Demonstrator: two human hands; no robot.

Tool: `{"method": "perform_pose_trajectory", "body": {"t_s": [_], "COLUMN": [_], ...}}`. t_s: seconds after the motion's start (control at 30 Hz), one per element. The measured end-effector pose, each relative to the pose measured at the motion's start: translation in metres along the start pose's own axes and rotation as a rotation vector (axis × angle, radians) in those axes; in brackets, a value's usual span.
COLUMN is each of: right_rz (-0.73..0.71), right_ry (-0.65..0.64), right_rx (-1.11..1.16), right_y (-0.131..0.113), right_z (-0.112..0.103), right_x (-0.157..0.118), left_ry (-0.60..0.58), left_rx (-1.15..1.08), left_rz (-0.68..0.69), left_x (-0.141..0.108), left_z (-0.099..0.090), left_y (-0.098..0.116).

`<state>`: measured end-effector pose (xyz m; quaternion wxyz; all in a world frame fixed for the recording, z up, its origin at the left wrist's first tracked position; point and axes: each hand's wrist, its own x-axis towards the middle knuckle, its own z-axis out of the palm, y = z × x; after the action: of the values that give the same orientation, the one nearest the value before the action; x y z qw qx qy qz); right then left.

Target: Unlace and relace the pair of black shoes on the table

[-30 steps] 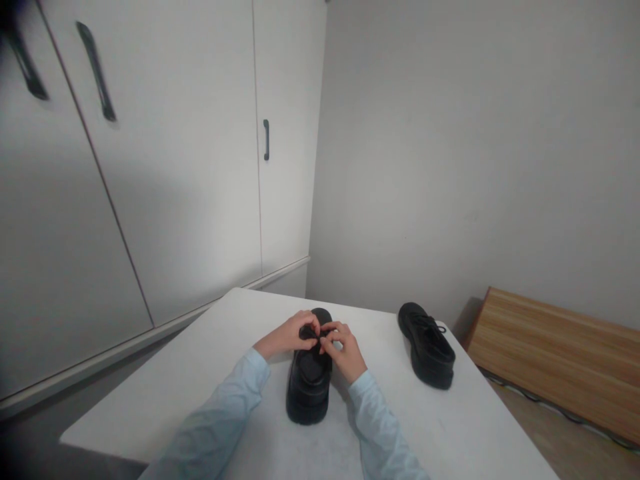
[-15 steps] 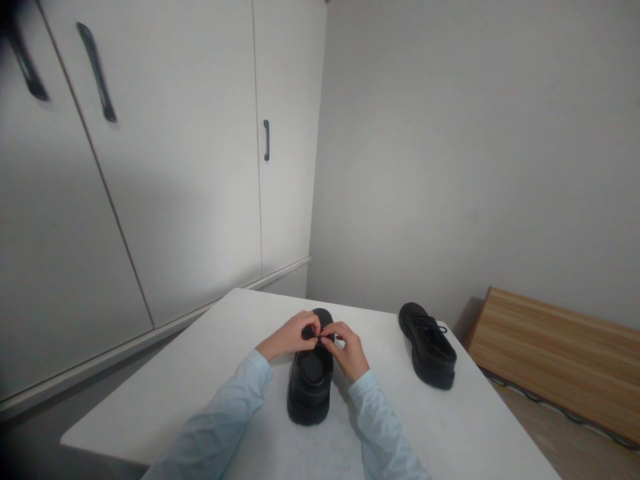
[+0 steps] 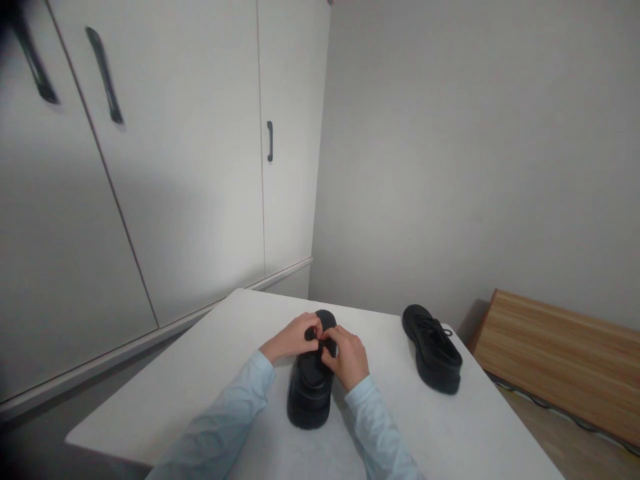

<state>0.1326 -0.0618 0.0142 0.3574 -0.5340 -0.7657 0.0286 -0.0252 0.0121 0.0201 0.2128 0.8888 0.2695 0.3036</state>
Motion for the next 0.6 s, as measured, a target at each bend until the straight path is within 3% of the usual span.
{"method": "perform_pose_trajectory", "body": {"t_s": [0.33, 0.6], "right_rz": [-0.043, -0.239], "right_ry": [-0.013, 0.072], "right_rx": [-0.378, -0.543], "right_y": [-0.012, -0.009], "right_z": [0.005, 0.01], "right_x": [-0.001, -0.001], "left_ry": [-0.045, -0.041], "left_rx": [-0.072, -0.149], "left_rz": [-0.031, -0.037], "left_x": [0.0, -0.001], "left_z": [-0.001, -0.003], "left_y": [-0.006, -0.008]}}
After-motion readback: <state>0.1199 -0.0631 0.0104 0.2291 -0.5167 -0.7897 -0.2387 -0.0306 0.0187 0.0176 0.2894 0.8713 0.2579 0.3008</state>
